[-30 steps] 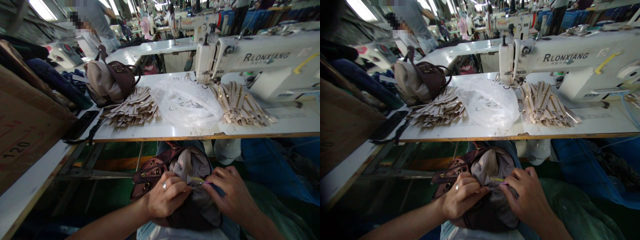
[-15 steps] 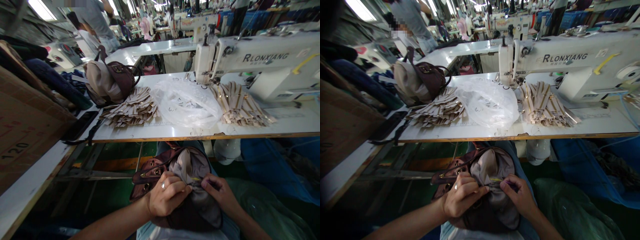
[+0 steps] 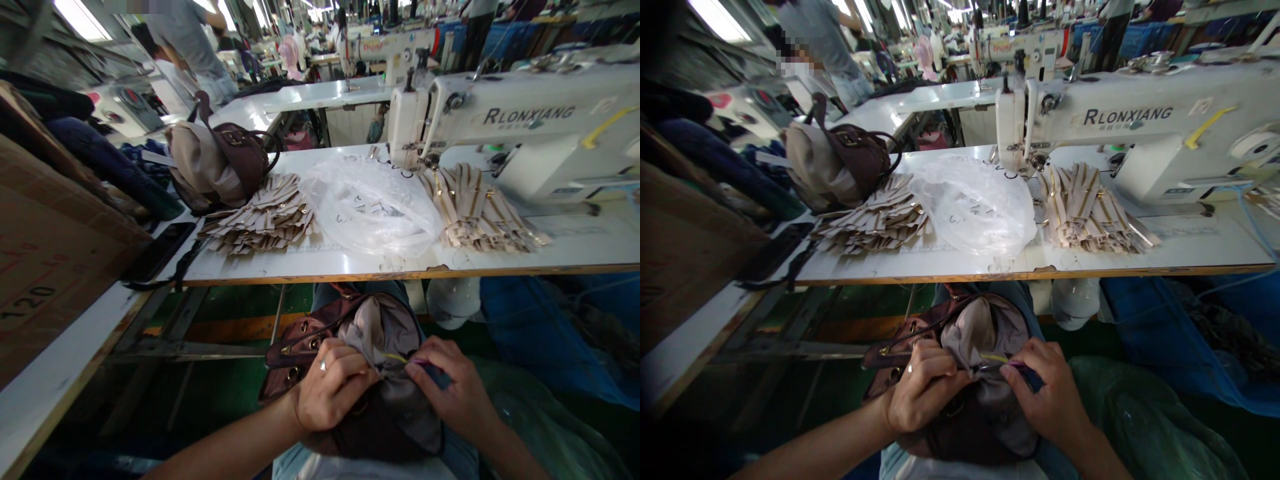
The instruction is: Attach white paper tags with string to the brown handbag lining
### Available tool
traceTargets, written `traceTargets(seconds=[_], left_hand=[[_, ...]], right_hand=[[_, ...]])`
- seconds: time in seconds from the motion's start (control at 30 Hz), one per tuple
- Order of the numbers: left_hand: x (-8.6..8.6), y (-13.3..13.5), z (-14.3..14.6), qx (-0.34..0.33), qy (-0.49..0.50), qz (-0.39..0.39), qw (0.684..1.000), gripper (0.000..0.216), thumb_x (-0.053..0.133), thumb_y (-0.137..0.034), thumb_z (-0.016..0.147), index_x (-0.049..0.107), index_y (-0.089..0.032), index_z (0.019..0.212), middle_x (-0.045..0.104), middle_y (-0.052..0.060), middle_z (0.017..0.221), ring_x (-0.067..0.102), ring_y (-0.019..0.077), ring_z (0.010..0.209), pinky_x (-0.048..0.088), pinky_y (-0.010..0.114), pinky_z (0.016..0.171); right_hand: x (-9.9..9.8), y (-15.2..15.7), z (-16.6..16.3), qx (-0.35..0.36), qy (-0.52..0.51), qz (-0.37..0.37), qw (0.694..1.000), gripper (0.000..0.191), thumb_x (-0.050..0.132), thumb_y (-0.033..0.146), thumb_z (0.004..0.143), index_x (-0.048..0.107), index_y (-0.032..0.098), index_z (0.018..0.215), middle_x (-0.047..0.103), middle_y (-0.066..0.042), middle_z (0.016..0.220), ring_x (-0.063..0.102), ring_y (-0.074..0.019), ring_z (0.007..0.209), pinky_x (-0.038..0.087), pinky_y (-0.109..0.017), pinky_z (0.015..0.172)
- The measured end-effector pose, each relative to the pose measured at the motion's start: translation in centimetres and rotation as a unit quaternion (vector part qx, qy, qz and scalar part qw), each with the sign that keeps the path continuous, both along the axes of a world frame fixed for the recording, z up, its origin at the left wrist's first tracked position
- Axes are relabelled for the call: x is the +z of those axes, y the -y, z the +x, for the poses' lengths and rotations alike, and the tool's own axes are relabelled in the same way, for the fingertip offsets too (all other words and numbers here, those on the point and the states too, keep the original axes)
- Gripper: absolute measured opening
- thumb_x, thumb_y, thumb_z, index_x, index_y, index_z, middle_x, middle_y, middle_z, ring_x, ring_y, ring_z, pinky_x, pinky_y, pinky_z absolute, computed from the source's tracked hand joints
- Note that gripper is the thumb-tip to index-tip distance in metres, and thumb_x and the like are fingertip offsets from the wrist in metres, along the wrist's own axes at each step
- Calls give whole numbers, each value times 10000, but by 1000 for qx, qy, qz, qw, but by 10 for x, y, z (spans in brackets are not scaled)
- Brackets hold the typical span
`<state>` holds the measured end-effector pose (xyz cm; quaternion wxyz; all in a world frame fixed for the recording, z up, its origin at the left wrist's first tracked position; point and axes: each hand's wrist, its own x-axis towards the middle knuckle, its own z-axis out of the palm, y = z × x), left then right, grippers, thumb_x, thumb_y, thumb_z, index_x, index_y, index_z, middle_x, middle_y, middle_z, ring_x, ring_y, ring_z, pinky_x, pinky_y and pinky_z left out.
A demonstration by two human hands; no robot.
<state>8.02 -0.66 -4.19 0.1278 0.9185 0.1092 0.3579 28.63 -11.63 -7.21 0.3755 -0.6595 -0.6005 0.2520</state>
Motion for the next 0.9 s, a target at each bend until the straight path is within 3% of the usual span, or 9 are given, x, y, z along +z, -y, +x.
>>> traceTargets(seconds=[0.1, 0.17, 0.3, 0.5, 0.9], left_hand=[[-2, -1, 0, 46, -43, -17, 998, 141, 681, -162, 798, 614, -154, 922, 587, 47, 939, 537, 174, 900, 439, 335, 817], [-3, -3, -1, 43, -75, -31, 996, 143, 650, -144, 819, 609, -154, 956, 590, 64, 997, 535, 187, 937, 431, 361, 851], [-4, -7, -3, 3, -117, -23, 993, 220, 508, -99, 891, 596, -173, 1079, 601, 80, 1027, 514, 216, 963, 426, 398, 830], [0, -9, -2, -26, -99, -8, 995, 185, 453, -125, 922, 608, -140, 1022, 608, 91, 985, 517, 212, 942, 428, 407, 831], [-2, -8, -1, -19, -91, -12, 996, 172, 477, -121, 910, 611, -147, 1015, 601, 82, 956, 518, 198, 914, 430, 395, 827]], right_hand=[[-5, 2, -2, -27, -31, -28, 999, 206, 539, 358, 887, 622, 212, 768, 593, -29, 763, 524, -186, 751, 372, -318, 669], [-6, 4, -3, -43, -14, -18, 999, 197, 544, 352, 886, 618, 209, 772, 593, -29, 765, 524, -183, 746, 372, -319, 672], [-1, 7, -2, -63, 58, 47, 995, 116, 579, 292, 866, 604, 205, 794, 593, -30, 768, 534, -179, 746, 365, -327, 689], [8, 8, -2, -86, 121, 144, 978, 41, 619, 212, 826, 582, 197, 837, 586, -32, 765, 527, -175, 732, 351, -342, 701], [5, -1, -6, -34, 98, 111, 988, 51, 598, 203, 842, 596, 188, 794, 564, -17, 731, 524, -167, 708, 331, -349, 694]])
